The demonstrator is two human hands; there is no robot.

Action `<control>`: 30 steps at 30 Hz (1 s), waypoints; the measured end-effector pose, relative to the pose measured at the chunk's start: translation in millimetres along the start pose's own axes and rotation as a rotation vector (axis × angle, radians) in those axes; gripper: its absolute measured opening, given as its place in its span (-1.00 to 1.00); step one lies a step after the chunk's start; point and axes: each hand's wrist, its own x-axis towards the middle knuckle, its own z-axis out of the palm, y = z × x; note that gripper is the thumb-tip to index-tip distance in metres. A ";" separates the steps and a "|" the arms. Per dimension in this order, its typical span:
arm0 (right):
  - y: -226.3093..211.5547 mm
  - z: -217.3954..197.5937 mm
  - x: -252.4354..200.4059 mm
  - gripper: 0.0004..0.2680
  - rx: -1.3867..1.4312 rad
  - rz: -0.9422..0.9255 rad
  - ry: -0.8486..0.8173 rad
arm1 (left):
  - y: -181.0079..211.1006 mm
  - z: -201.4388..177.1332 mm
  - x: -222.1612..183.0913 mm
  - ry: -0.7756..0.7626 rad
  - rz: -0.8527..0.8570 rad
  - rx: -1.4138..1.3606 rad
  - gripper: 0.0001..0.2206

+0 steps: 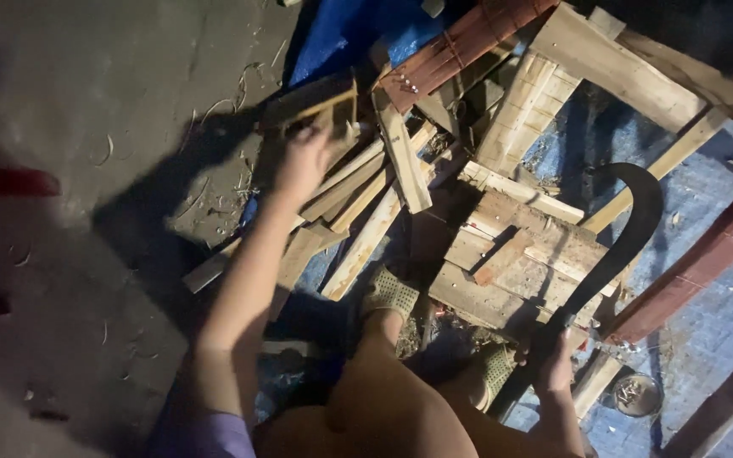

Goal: Using a machete to split and chop small pieces of scrap wood on a workshop floor.

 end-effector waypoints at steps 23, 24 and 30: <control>7.7 -6.3 4.1 -0.55 0.025 -0.038 -0.070 | 47.4 -27.3 54.1 -0.239 -0.001 0.078 -0.77; 9.9 -7.7 5.2 -0.55 0.054 -0.023 -0.063 | 43.3 -36.5 46.4 -0.162 0.004 0.065 -0.90; -12.6 13.9 -14.4 -0.53 -0.110 -0.039 0.002 | -19.5 -68.2 -46.3 -0.202 -0.400 0.225 -0.58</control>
